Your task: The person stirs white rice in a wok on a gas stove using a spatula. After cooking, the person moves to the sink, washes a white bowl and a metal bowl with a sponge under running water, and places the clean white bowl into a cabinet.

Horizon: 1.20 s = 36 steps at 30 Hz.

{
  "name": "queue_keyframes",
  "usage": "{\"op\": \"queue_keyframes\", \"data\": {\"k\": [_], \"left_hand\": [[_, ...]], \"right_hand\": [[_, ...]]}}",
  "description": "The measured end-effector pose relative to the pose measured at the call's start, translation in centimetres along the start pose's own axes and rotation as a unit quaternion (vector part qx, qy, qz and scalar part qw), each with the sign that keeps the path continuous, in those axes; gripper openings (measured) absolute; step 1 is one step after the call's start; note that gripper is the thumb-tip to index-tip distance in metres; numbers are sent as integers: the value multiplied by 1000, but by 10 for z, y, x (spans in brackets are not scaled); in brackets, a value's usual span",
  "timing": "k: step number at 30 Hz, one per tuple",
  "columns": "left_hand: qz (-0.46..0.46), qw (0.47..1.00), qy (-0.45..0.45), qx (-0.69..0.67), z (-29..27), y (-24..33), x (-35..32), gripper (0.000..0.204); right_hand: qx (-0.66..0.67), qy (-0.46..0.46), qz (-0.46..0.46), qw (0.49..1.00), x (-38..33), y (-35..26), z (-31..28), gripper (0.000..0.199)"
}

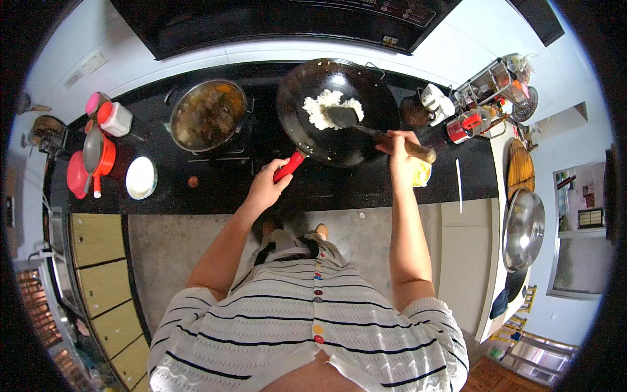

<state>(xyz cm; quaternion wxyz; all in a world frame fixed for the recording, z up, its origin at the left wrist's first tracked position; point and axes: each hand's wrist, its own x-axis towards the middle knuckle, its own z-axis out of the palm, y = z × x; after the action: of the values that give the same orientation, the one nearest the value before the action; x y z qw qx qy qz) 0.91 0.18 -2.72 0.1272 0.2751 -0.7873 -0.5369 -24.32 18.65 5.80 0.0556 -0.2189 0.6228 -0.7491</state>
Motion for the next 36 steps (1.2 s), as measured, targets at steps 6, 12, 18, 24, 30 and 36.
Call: {"op": "queue_keyframes", "data": {"k": [6,12,18,24,30,36], "left_hand": [[-16,1000,7,6,2,0,1,38],[8,1000,5,12,5,5,7,39],[46,998,26,23,1,3,0,39],[14,999,16,25,4,2,-1,38],[21,1000,2,10,5,11,0,39],[18,999,26,20,1,6,-1,39]], "right_hand": [[-61,-29,11,998,14,-6,18,6],[-159,-50,-156,974,5,56,14,11],[-87,-33,-48,995,9,-4,19,10],[-69,-80,9,994,4,15,16,11],[-163,-47,-81,982,-8,36,-3,13],[-120,-82,3,989,-18,-39,5,12]]}}
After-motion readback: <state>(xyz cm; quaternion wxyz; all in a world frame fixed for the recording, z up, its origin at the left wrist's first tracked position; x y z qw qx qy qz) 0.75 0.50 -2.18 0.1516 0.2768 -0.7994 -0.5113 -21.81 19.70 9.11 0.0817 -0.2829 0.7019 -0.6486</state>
